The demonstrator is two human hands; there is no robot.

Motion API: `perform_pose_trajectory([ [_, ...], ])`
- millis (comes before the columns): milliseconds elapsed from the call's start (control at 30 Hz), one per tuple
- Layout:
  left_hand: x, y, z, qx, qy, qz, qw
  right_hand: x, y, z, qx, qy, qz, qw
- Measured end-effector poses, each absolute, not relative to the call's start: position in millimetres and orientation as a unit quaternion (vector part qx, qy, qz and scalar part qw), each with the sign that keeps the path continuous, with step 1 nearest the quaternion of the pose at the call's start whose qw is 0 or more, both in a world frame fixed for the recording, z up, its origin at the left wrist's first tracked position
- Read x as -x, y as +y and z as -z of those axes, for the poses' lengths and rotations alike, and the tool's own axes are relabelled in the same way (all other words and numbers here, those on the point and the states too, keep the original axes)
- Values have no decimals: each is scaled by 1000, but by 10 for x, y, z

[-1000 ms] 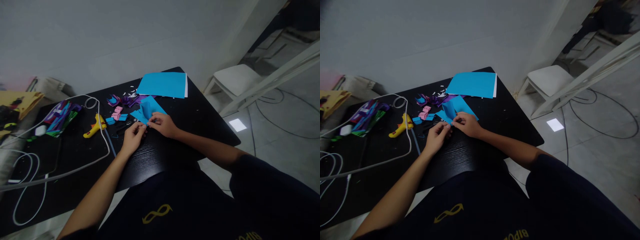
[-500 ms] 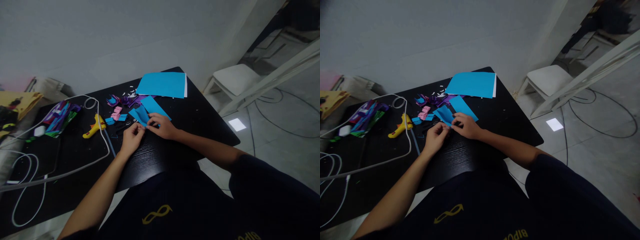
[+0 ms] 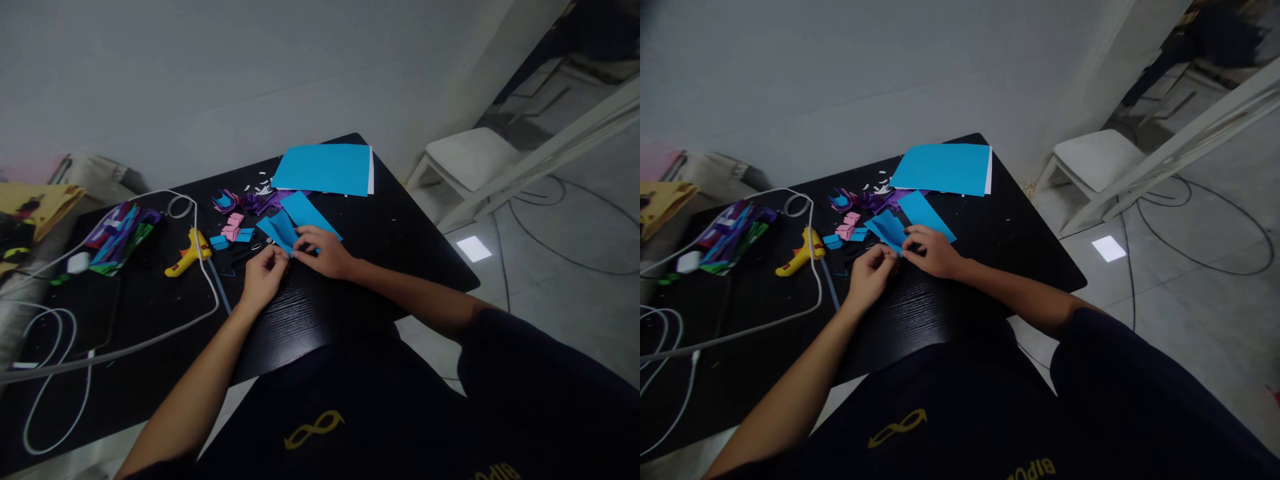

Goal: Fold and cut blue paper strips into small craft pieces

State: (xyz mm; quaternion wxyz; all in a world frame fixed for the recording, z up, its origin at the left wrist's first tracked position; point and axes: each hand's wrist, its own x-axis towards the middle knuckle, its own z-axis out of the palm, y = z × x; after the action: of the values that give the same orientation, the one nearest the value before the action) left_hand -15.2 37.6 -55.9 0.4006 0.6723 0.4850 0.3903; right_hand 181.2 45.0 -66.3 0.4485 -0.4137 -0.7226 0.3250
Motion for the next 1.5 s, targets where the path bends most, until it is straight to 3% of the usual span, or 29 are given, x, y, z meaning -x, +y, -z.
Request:
perform_pose_trajectory([
  [933,163,371,533,-677,494,-379,391,-1828,425,637,397,-745,-288,452],
  [1500,130,379,534,-649,472,-397,446,-1845,452,663,389,-740,-286,468],
])
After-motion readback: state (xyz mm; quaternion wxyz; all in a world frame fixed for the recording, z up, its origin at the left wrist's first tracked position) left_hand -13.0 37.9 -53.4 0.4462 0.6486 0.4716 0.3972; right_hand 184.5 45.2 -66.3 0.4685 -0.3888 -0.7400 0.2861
